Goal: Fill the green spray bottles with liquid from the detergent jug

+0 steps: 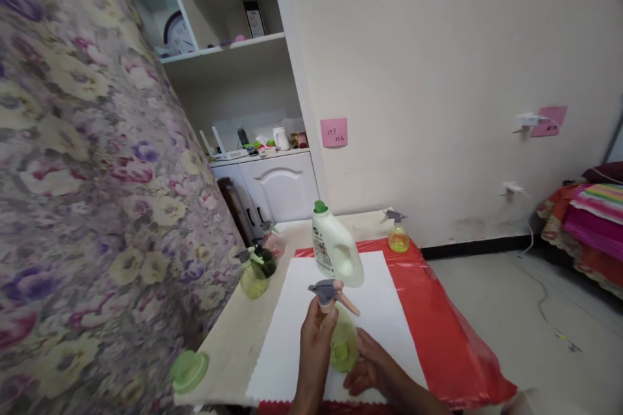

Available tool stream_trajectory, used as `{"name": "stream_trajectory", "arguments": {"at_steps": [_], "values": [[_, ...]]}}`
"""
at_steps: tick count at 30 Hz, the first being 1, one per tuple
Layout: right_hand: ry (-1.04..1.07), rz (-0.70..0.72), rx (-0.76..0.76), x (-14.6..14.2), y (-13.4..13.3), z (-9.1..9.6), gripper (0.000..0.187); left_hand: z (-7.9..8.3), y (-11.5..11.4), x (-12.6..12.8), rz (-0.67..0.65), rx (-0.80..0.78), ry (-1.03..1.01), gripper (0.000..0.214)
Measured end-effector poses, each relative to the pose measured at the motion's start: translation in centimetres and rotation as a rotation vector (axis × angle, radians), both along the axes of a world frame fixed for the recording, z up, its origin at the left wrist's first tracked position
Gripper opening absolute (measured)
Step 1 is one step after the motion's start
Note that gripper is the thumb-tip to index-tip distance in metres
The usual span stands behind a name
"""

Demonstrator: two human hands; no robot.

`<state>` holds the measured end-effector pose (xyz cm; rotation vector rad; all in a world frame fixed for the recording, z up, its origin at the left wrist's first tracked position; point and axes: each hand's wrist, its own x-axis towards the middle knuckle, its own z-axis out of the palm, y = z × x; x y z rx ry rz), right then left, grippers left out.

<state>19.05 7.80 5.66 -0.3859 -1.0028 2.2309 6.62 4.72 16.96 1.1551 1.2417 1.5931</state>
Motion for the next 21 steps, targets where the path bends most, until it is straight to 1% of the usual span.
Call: {"name": "stream_trajectory", "arguments": {"at_steps": [2,5,7,8,10,12,14,16,18,21], "values": [[-0.089,-0.134,0.171,0.4,0.2,0.6,0.065,-0.1,0.1,0.2,0.012,0.015,0.034,0.048],[-0.099,-0.308,0.433,0.7,0.2,1.5,0.070,-0.3,0.3,0.8,0.068,0.012,0.074,0.040],[-0.115,-0.385,0.536,0.8,0.2,1.8,0.077,-0.6,0.5,1.4,0.087,0.011,0.104,0.037],[-0.152,-0.423,0.562,0.8,0.2,1.8,0.080,-0.7,0.5,1.6,0.082,0.015,0.119,0.035],[-0.246,-0.487,0.578,0.8,0.3,1.6,0.082,-0.9,0.6,2.2,0.064,0.028,0.141,0.033],[-0.314,-0.516,0.573,0.9,0.5,1.4,0.084,-0.9,0.7,2.7,0.054,0.034,0.163,0.032],[-0.335,-0.525,0.570,1.0,0.6,1.2,0.086,-0.7,0.7,2.9,0.065,0.052,0.206,0.029],[-0.314,-0.523,0.563,1.2,0.6,1.5,0.088,-0.3,0.7,2.9,0.069,0.082,0.267,0.025],[-0.246,-0.487,0.543,1.5,0.5,2.4,0.087,0.3,0.7,2.4,0.024,0.094,0.297,0.023],[-0.100,-0.360,0.543,2.3,0.5,4.5,0.081,1.0,0.8,1.4,-0.117,0.041,0.184,0.031]]}}
